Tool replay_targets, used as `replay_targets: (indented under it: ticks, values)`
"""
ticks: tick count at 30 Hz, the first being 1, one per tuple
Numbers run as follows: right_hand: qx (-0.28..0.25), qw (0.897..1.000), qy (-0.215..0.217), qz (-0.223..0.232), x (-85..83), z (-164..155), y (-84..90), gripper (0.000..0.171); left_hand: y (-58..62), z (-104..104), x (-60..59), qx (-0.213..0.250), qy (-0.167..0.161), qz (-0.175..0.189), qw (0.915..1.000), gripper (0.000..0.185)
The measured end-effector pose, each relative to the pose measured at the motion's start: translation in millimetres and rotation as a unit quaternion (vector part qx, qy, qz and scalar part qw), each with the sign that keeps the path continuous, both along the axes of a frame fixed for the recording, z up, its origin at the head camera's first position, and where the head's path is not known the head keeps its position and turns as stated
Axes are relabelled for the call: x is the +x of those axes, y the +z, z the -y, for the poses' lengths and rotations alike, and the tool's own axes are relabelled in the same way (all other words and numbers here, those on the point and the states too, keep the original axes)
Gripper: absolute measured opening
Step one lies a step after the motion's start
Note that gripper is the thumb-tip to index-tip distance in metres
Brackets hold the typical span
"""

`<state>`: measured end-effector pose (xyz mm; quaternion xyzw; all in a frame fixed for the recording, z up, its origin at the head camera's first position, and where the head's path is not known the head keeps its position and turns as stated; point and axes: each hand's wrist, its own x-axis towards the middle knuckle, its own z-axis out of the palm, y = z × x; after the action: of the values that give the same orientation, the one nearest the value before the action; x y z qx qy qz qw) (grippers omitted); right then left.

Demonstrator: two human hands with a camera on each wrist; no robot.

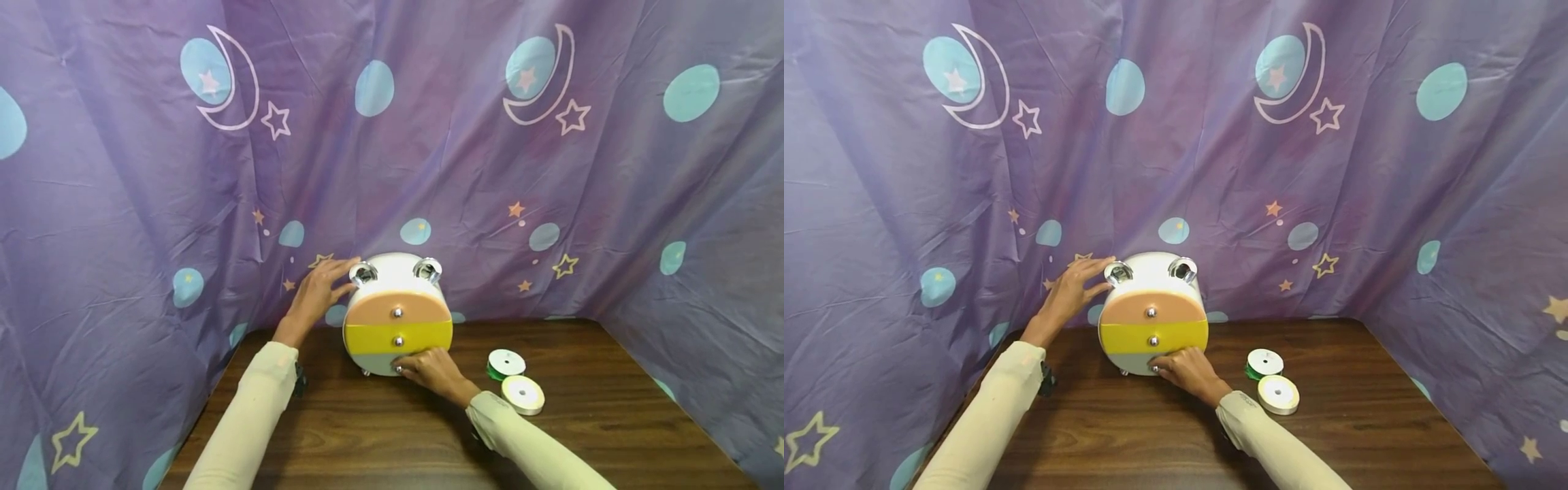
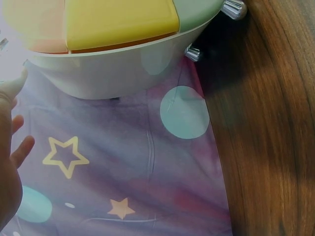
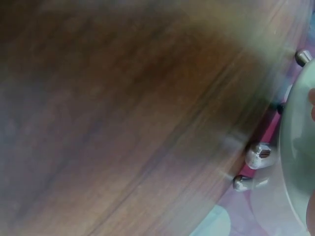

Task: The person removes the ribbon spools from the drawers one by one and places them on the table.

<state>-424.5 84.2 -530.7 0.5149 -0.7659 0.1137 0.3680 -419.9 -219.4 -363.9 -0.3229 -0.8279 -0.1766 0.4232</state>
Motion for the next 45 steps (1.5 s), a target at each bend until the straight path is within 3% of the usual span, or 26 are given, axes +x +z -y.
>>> replay_targets:
  ticks: [17, 28, 39, 45]
  values:
    - [0.015, 1.0, -0.002, -0.019, 16.7, -4.5, 4.0, 0.025, 2.9, -2.0, 1.2, -0.002, 0.01, 0.009, 0.9999, 0.063]
    - [0.008, 1.0, 0.023, -0.009, 35.3, -7.6, 2.3, 0.021, 1.6, -3.1, 5.0, 0.001, 0.016, 0.013, 0.9998, 0.062]
    - [0.001, 0.999, 0.032, -0.027, 54.2, -11.0, 0.8, 0.024, 0.9, -4.3, 5.4, 0.002, 0.01, 0.004, 0.9999, 0.063]
    - [0.009, 0.999, 0.024, -0.035, 65.5, -12.9, 0.8, 0.025, 1.2, -4.4, 7.6, 0.001, 0.016, 0.019, 0.9997, 0.061]
